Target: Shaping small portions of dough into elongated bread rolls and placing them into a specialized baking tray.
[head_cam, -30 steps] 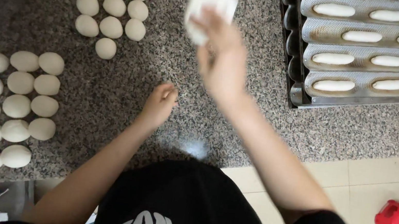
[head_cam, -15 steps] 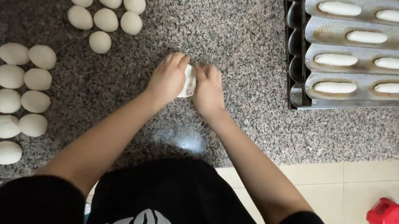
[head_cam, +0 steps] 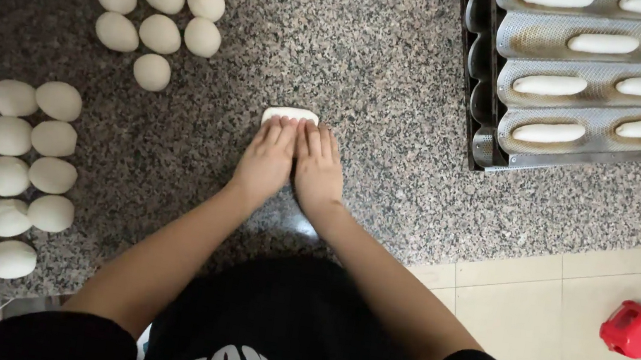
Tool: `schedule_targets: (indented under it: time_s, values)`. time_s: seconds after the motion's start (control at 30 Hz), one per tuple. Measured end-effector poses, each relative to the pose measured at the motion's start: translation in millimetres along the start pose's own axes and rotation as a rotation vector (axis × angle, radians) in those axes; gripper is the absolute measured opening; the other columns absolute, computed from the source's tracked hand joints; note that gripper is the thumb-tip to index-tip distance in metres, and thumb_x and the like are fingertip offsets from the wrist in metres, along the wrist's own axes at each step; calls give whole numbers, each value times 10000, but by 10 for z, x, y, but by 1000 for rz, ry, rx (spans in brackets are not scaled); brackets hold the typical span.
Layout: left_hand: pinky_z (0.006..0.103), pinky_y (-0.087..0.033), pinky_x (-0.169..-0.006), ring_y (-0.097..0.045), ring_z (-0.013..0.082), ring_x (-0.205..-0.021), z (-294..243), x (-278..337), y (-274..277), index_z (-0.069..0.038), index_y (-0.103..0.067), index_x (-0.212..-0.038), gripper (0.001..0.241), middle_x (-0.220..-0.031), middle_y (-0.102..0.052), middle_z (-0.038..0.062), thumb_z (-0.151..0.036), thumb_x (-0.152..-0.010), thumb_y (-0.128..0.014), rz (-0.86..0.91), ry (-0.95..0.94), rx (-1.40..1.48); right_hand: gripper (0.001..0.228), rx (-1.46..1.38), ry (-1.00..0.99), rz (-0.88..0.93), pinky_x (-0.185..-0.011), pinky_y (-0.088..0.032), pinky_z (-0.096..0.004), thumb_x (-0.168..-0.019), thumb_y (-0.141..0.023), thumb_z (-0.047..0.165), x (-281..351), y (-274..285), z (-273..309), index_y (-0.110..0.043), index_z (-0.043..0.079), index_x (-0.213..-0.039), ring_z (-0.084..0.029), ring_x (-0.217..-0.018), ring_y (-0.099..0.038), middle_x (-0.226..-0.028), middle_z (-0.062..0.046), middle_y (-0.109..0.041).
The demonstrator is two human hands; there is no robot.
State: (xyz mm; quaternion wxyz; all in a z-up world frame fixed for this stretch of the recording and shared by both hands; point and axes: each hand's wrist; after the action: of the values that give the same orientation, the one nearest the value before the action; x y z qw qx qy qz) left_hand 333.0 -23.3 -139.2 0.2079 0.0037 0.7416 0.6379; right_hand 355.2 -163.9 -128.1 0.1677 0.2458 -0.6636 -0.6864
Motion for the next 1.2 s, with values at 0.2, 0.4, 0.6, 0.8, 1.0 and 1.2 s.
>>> schedule_targets:
  time_s: [0.2,0.4,0.6,0.8,1.0,1.2]
  values:
    - [436,-407,-1181,-510,375,-1326,44,-147,52,92,-561,-1371,462,-1348,-541,210,-91,-947,-556,143,209,272,662,9,-48,199,-1151,-356,-421,-891,-556,159,-215,265,-50,-409,12,-1520,-287,-1404,-423,-1441,-113,-487]
    - [445,-375,-1144,-490,371,-1288,114,-396,509,120,-521,-1368,566,-1350,-524,222,-37,-831,-603,69,163,284,542,-369,-281,175,-1177,-433,-352,-933,-585,86,-343,652,-62,-549,198,-1462,-239,-1352,-497,-1417,-50,-520]
    - [460,-343,-1192,-486,350,-1297,24,-80,217,115,-494,-1423,535,-1344,-530,206,-44,-912,-501,206,63,194,688,15,-90,93,-1176,-327,-426,-852,-551,84,-39,304,122,-396,-31,-1512,-360,-1399,-387,-1461,-185,-435]
    - [458,-359,-1176,-480,377,-1340,10,111,39,75,-518,-1404,502,-1385,-536,190,-56,-921,-475,81,116,352,643,50,-18,58,-1201,-316,-425,-891,-506,132,65,54,128,-373,-53,-1493,-366,-1415,-392,-1467,-191,-451]
    - [452,-437,-1091,-503,331,-1287,17,-178,733,26,-510,-1415,509,-1414,-484,185,-84,-919,-490,421,373,486,473,-298,-235,339,-1226,-370,-375,-925,-564,65,-200,805,83,-573,97,-1397,-265,-1386,-467,-1400,-88,-535]
    - [480,-347,-1190,-446,397,-1351,23,36,327,105,-444,-1463,621,-1388,-498,221,-58,-869,-517,96,108,191,601,-312,-124,-55,-1206,-332,-432,-843,-597,27,28,346,157,-512,-13,-1436,-380,-1396,-408,-1442,-202,-484]
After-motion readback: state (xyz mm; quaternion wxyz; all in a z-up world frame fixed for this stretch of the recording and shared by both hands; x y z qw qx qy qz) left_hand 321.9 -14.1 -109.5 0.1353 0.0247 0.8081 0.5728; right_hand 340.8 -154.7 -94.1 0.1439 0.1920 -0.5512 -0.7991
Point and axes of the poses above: each hand's wrist, its own x-axis away from the middle knuckle, its own y-axis out of the back of the hand, z = x × y
